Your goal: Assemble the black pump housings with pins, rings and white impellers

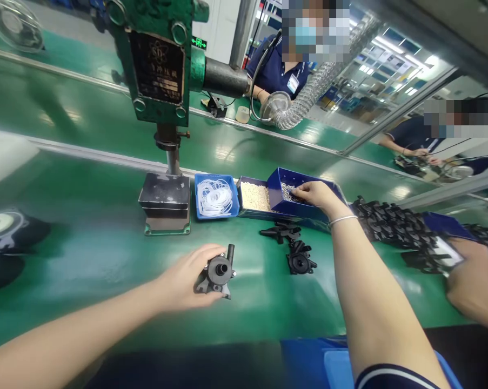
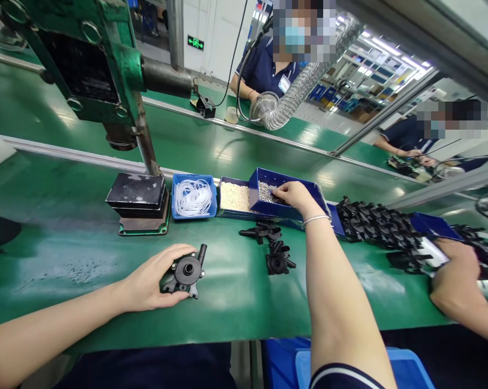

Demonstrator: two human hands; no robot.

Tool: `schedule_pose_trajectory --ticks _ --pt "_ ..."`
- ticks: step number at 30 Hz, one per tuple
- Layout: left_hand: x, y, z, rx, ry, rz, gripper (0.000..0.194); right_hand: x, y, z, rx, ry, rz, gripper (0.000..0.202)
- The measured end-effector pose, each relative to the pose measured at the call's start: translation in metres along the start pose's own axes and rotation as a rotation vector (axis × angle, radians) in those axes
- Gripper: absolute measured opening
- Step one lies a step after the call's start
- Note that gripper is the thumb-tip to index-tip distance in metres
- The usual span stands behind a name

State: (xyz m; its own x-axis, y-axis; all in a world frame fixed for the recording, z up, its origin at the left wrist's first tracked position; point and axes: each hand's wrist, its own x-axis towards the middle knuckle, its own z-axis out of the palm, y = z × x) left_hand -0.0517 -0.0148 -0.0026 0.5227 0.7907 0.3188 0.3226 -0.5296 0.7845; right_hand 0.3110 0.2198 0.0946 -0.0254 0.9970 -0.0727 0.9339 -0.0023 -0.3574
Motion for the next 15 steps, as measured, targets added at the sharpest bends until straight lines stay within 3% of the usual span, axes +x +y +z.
schedule_pose_trajectory --ticks 6,10,13,15 --pt "-0.001 -0.001 0.003 -0.024 -0.027 0.015 0.082 -0.016 -0.008 -0.007 0.246 0.207 -0.018 0.032" --pt "-0.001 -0.003 0.004 -0.047 -0.021 0.017 0.088 -0.067 -0.051 -0.019 0.345 0.295 -0.132 0.029" --pt "-0.002 -0.006 0.005 -0.063 -0.019 0.04 0.093 -0.136 -0.1 -0.014 0.323 0.14 -0.395 0.015" --pt "-0.001 -0.007 0.005 -0.059 -0.005 0.052 0.094 -0.182 -0.126 0.004 0.252 -0.102 -0.582 0.008"
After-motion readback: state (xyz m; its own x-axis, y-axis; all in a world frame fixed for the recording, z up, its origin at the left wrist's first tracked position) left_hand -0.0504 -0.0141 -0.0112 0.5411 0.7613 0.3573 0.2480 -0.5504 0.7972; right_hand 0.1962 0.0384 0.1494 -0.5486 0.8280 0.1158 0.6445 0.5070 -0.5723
